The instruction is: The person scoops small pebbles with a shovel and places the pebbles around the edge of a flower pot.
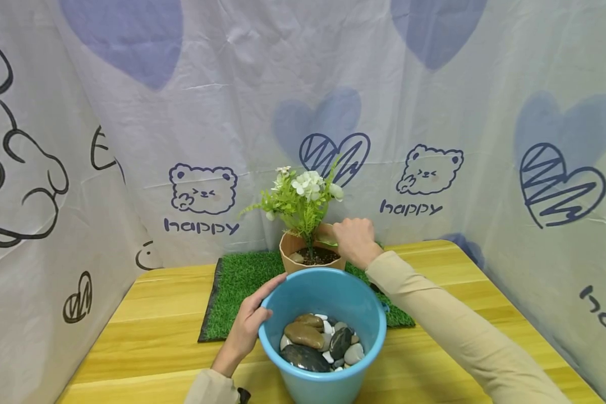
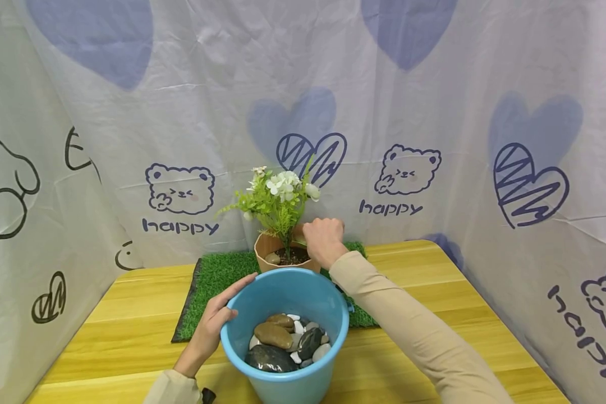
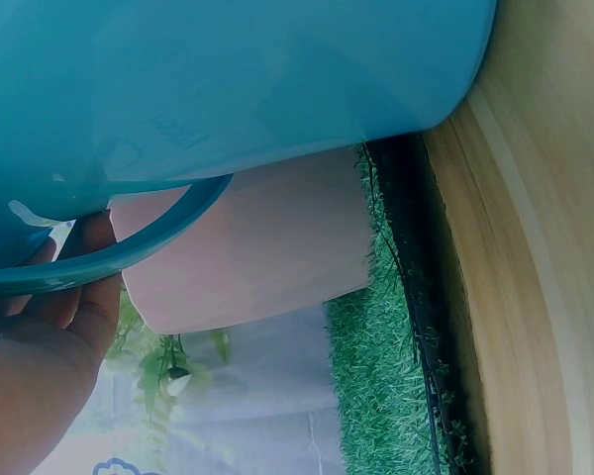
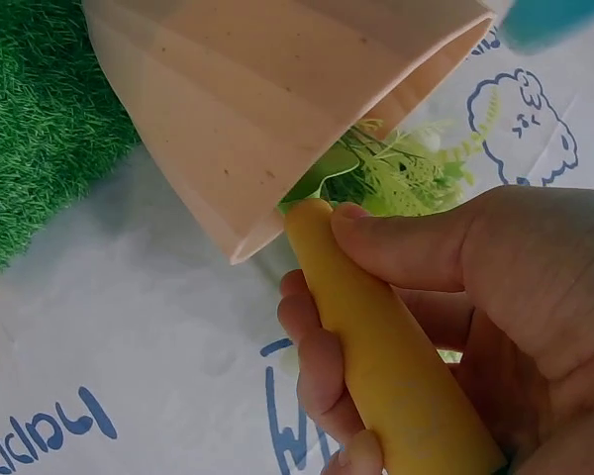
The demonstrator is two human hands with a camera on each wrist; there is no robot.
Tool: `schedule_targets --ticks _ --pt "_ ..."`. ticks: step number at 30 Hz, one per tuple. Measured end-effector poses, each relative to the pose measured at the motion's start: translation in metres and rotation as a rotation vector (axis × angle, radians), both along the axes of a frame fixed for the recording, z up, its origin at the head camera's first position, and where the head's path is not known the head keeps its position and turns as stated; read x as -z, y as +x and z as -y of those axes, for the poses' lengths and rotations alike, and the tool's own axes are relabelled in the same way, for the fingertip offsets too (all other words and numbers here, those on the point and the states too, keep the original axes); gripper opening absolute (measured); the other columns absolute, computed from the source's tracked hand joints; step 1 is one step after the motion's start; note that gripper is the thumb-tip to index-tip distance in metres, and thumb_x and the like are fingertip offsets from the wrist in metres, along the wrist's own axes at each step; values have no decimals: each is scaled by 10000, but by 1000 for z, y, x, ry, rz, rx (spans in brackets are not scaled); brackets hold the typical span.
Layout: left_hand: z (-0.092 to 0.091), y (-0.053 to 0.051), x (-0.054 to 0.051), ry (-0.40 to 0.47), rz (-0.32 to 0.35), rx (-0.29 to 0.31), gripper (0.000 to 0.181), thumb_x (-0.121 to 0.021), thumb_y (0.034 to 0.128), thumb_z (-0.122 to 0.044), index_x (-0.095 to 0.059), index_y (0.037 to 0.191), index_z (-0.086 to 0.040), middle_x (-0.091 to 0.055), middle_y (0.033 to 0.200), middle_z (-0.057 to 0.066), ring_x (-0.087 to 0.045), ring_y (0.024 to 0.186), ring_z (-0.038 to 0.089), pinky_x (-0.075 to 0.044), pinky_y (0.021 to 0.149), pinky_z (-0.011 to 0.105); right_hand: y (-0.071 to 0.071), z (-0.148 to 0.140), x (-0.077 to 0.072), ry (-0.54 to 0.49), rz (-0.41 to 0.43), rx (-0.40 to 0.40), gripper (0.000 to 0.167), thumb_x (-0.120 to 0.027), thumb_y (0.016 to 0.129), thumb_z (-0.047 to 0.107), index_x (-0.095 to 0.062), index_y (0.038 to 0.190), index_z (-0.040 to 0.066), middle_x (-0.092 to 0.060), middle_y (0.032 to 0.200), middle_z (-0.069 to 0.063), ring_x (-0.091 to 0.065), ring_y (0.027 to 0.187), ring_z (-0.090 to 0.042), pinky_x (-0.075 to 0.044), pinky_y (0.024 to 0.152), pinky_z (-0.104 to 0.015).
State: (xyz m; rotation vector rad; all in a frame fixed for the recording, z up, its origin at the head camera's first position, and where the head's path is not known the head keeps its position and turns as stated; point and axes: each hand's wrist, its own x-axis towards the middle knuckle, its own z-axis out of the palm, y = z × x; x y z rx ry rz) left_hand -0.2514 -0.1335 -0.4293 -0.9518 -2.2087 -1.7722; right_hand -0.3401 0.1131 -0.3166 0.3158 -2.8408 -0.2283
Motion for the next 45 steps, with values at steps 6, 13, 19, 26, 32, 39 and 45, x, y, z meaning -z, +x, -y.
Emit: schedule_targets --ticks 6,13,19,26,32,39,45 --pt "0 0 0 -1 -8 2 696 -371 801 17 -438 1482 -108 -488 1473 128 -551 1257 367 -545 925 385 -1 -5 0 -38 34 -30 165 -559 792 -16 -602 696 111 -617 690 -74 -598 624 -263 -509 533 -425" --pt "0 -1 1 -15 5 16 693 -374 812 20 -430 1488 -119 -483 1473 145 -551 1251 384 -552 912 386 -3 -6 4 -44 82 -35 216 -520 824 -22 -544 668 126 -586 680 -63 -575 630 -252 -505 556 -423" --pt "1 0 0 -17 -9 18 684 -384 817 16 -430 1487 -113 -470 1481 163 -540 1258 402 -549 917 391 -3 -7 4 -60 99 -44 214 -528 784 -33 -504 648 131 -574 668 -48 -555 620 -233 -511 586 -423" --pt "1 1 0 -7 1 28 686 -380 819 26 -427 1489 -112 -466 1484 163 -543 1257 400 -553 909 426 3 -6 0 -61 131 -54 245 -533 771 -25 -448 621 149 -556 665 -45 -546 627 -234 -511 615 -443" --pt "1 -1 1 -7 -4 23 688 -382 814 24 -433 1485 -116 -471 1482 158 -543 1259 394 -548 919 436 9 -6 -8 -70 172 -68 223 -580 760 3 -470 634 151 -577 686 -44 -564 646 -236 -517 640 -448" --pt "1 0 0 -11 -7 21 692 -375 811 25 -431 1486 -116 -477 1476 161 -544 1254 402 -551 914 418 14 -13 -21 -133 220 -47 132 -716 820 213 -615 806 128 -637 796 -41 -623 775 -267 -526 763 -497" --pt "1 1 -1 -17 1 7 696 -372 809 20 -426 1490 -115 -484 1475 137 -552 1252 383 -548 917 378 13 -19 -25 -206 221 -41 197 -754 823 298 -649 824 132 -635 771 -17 -608 752 -225 -515 785 -467"
